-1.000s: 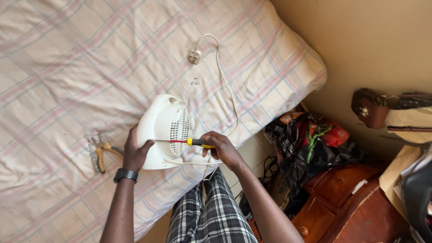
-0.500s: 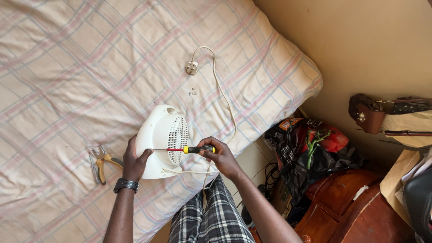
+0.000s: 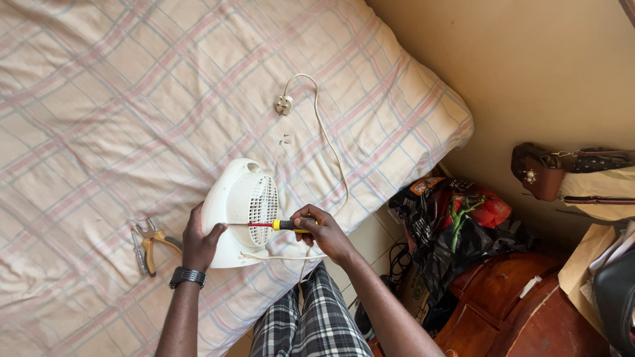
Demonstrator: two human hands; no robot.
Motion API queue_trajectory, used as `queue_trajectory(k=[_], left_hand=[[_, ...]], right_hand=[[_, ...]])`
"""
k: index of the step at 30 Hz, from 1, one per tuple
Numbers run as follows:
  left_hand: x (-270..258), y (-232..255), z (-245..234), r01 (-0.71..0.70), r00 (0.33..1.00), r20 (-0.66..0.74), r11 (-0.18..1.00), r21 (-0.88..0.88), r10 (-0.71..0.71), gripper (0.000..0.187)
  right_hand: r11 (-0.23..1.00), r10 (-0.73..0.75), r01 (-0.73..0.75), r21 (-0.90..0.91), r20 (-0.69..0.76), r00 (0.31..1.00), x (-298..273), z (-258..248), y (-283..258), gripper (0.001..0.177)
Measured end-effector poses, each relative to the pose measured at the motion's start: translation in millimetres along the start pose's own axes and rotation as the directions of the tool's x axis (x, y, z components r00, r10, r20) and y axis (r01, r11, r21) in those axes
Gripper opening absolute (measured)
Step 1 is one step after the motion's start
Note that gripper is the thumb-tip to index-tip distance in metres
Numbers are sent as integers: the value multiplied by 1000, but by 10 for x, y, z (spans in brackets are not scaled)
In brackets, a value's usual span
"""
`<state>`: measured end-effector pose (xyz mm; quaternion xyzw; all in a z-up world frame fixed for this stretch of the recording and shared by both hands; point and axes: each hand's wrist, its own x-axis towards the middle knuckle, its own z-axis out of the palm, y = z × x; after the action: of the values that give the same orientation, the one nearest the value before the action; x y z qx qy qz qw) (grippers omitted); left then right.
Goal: The person uses a screwdriver to remove screws from the back of a white electric fan placed on a bed. They repeatedly unscrew and reinsert screws at multiple locations on the fan's rear casing, rotating the fan as needed.
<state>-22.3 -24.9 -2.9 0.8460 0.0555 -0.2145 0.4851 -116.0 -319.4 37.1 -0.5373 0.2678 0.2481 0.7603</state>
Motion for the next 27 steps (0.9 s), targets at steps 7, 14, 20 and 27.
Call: queue_trajectory(k=[7, 14, 20, 27], left_hand=[[-16, 39, 2, 4, 1000, -25, 1000, 31, -3, 67], [-34, 39, 4, -13, 1000, -27, 1000, 18, 14, 67], [-5, 25, 17, -13, 999, -34, 998, 57, 15, 67], [-12, -9, -5, -11, 999, -36, 999, 38, 12, 65]], right_hand=[[998, 35, -33, 56, -33, 999, 20, 4, 13, 17], [998, 70, -69, 11, -43, 997, 19, -21, 98, 15], [963, -254, 256, -86, 31, 967, 11, -8, 106, 30], [992, 86, -91, -83, -52, 995, -55, 37, -111, 30]])
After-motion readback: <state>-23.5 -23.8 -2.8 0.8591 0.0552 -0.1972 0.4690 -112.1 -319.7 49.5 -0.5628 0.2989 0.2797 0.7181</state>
